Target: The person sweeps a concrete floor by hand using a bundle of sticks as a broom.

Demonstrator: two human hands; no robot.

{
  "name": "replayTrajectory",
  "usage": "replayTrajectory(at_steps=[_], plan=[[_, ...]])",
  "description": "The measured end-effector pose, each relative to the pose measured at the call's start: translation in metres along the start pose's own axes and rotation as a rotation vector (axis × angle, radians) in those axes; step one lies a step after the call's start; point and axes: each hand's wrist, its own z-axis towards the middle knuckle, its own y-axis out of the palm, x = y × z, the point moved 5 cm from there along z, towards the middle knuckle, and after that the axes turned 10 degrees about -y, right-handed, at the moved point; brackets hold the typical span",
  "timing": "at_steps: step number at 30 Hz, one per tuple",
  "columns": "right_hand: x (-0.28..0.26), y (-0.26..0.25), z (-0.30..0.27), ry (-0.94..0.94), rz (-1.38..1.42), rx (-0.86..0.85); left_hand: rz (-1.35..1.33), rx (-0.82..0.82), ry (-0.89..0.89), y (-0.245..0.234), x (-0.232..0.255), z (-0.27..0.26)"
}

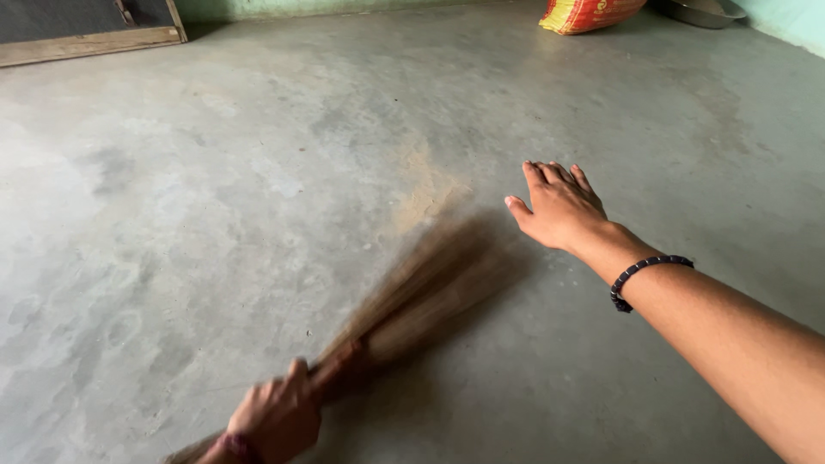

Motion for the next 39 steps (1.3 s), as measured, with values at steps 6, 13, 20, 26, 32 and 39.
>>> replayTrajectory(at_steps=[6,13,20,26,32,39], plan=[[0.004,0.001,0.002,-0.002,0.044,0.041,-0.048,-0.032,-0.001,-0.024,0.030,0.008],[0.013,0.015,-0.002,-0.010,0.014,0.009,0.027,0.013,0.273,-0.007,0.088,-0.002],[0.027,0.012,-0.011,-0.003,0.015,0.027,-0.251,0.021,-0.195,-0.053,0.032,0.024],[0.032,0.015,-0.012,-0.009,0.017,0.036,-0.065,-0.004,0.088,-0.037,0.101,0.002],[0.035,0.017,-0.019,-0.008,0.023,0.008,0.072,-0.026,0.245,-0.029,0.133,0.016],[0.055,0.013,-0.040,-0.008,-0.004,0.013,-0.224,-0.025,-0.197,-0.061,0.069,0.039]])
